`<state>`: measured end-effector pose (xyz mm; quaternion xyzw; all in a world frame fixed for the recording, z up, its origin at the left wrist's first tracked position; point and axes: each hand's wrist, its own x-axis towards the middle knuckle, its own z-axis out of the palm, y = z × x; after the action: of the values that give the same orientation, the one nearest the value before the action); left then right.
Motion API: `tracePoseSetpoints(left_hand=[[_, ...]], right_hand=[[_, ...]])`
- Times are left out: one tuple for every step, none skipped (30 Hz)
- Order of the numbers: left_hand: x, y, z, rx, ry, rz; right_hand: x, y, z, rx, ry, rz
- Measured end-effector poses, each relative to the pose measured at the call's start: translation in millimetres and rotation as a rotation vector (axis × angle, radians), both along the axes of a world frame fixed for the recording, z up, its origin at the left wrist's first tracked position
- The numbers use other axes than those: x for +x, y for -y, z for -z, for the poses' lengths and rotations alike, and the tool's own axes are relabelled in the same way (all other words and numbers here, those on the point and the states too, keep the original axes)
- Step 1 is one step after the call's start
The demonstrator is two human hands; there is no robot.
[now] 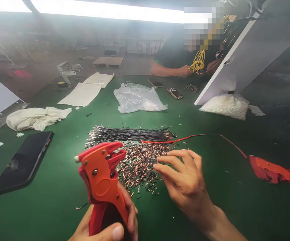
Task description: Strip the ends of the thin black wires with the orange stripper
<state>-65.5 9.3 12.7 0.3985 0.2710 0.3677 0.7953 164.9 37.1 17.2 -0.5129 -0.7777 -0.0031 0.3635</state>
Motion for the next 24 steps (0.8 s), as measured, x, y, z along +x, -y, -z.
tracePoseSetpoints(left_hand=[[1,-1,-0.5,0.042,-0.038,-0.053],[1,-1,-1.1,0.084,-0.085,-0.102],[1,-1,-1.8,0.121,-0.136,-0.147],[1,-1,-2.5,0.156,-0.187,-0.191],[1,-1,-3.0,0.187,-0.235,-0.232],[1,-1,-3.5,0.215,-0.284,-0.271],[0,-1,-3.7,0.238,-0.334,-0.304],[-1,0,-3.7,0.257,-0.384,-0.334],[-2,0,-3.4,0.273,-0.430,-0.360],[-3,1,-2.7,0.290,-0.468,-0.385],[-5,2,-1.5,0.319,-0.496,-0.410],[-7,2,0.4,0.360,-0.517,-0.432],[-9,2,2.9,0.411,-0.535,-0.449],[-11,2,6.3,0.464,-0.555,-0.461],[-13,1,10.4,0.515,-0.575,-0.466],[-16,0,15.1,0.558,-0.594,-0.464],[-18,-2,20.3,0.591,-0.605,-0.460],[-21,-5,25.7,0.616,-0.604,-0.456],[-23,-8,30.7,0.636,-0.587,-0.443],[-25,-11,35.0,0.647,-0.556,-0.423],[-26,-14,38.2,0.644,-0.529,-0.399],[-27,-16,39.7,0.631,-0.519,-0.380],[-26,-17,39.4,0.619,-0.525,-0.349],[-24,-17,37.1,0.611,-0.541,-0.333]], right_hand=[[-1,0,0.2,0.001,0.008,0.008],[-2,1,0.0,0.008,0.006,0.016],[-3,1,-0.4,0.020,-0.013,0.020],[-5,3,-0.7,0.032,-0.051,0.008],[-8,4,-0.6,0.041,-0.111,-0.026],[-11,7,0.0,0.036,-0.173,-0.092],[-15,9,1.3,0.008,-0.219,-0.188],[-19,12,3.3,-0.030,-0.247,-0.293],[-24,15,5.8,-0.085,-0.241,-0.402],[-29,18,8.6,-0.123,-0.207,-0.481],[-34,20,11.6,-0.124,-0.180,-0.504],[-39,23,14.5,-0.130,-0.144,-0.511],[-44,25,17.4,-0.149,-0.152,-0.511],[-49,27,20.3,-0.161,-0.164,-0.517],[-53,29,23.4,-0.179,-0.185,-0.520],[-58,32,27.0,-0.181,-0.224,-0.507],[-62,34,31.1,-0.189,-0.258,-0.485],[-66,37,35.6,-0.177,-0.310,-0.449],[-70,40,40.2,-0.134,-0.390,-0.348],[-73,43,44.5,-0.165,-0.434,-0.303],[-75,45,47.9,-0.215,-0.453,-0.289],[-75,46,49.9,-0.240,-0.474,-0.298],[-74,46,50.1,-0.283,-0.479,-0.321],[-73,45,48.5,-0.313,-0.483,-0.355]])
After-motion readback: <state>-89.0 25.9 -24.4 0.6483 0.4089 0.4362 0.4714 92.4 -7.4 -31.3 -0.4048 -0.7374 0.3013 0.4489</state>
